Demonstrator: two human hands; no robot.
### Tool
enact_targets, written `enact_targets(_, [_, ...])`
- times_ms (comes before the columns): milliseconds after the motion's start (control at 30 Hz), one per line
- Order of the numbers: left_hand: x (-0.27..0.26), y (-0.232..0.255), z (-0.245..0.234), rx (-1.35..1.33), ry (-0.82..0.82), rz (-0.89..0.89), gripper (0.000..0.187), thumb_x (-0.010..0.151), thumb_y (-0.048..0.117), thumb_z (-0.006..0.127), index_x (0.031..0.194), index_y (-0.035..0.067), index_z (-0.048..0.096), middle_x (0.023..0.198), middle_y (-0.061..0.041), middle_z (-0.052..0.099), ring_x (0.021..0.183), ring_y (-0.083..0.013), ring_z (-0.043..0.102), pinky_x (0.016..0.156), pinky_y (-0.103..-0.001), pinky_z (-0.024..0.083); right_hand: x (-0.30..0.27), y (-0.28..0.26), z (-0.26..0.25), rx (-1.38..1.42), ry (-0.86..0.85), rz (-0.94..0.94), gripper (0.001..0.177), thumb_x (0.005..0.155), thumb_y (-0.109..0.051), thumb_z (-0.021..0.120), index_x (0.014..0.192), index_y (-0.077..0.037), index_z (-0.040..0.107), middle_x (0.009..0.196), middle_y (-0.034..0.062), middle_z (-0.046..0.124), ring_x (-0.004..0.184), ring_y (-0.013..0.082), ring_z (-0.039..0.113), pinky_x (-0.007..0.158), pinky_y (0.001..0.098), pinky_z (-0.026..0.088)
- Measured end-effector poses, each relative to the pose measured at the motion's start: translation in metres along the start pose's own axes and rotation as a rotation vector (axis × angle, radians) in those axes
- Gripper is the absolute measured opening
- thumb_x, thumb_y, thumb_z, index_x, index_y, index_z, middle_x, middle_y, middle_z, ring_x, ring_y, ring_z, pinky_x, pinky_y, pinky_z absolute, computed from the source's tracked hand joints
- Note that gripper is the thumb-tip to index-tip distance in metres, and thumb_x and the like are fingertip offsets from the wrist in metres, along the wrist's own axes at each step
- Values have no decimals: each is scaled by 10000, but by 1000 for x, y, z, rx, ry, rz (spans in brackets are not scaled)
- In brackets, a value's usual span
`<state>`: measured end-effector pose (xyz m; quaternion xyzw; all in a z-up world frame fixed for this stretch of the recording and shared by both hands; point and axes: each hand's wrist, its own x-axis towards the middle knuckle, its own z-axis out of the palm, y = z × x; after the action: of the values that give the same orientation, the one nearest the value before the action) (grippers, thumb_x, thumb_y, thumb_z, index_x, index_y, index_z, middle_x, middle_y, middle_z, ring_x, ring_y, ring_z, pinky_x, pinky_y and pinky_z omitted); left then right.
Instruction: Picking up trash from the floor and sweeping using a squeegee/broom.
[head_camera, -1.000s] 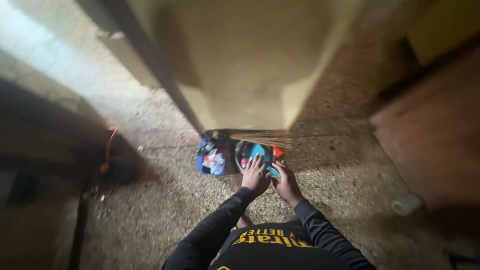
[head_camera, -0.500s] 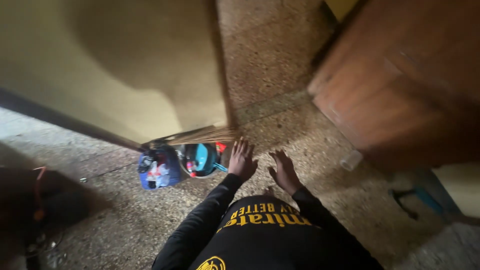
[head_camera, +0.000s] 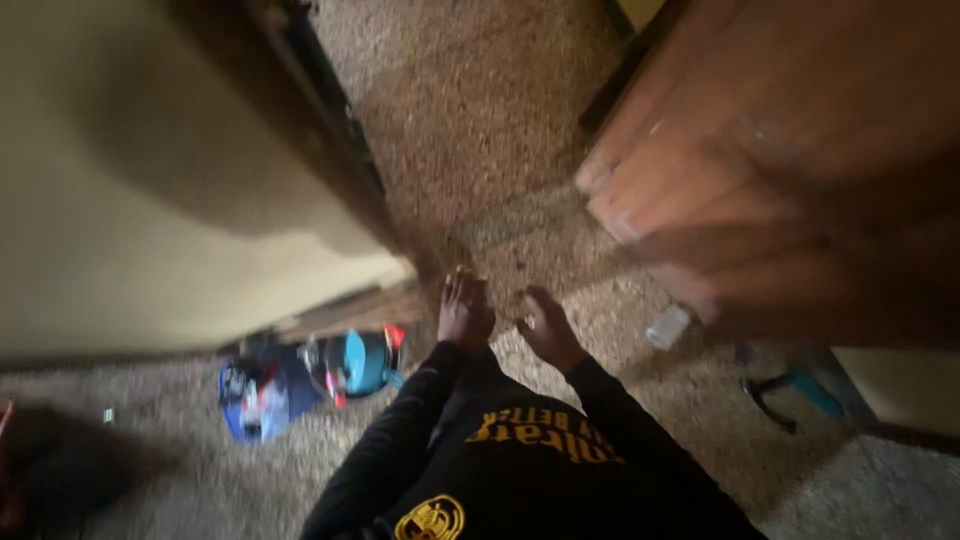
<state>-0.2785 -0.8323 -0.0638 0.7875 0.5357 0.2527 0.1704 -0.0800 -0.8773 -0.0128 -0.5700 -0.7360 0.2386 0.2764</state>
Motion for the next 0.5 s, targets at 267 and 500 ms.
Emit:
enact_targets(267, [177, -38, 6, -4, -38, 32, 615, 765, 255, 767, 1307, 24, 590, 1428, -283, 496, 1405, -491, 378, 1182, -587, 244, 182, 55, -13, -33, -56, -88, 524, 920, -278, 723, 1335, 11, 587, 1370, 260, 565, 1272, 447, 536, 1049, 511, 442])
enact_targets(500, [292, -50, -21, -38, -12, -50, 603, 793, 232, 764, 1333, 25, 595, 1462, -266, 511, 1415, -483, 408, 1187, -560, 294, 304, 67, -56, 55, -7, -153, 483, 910, -237, 691, 1307, 21, 598, 1322, 276, 590, 1225, 449, 566, 1030, 498, 467])
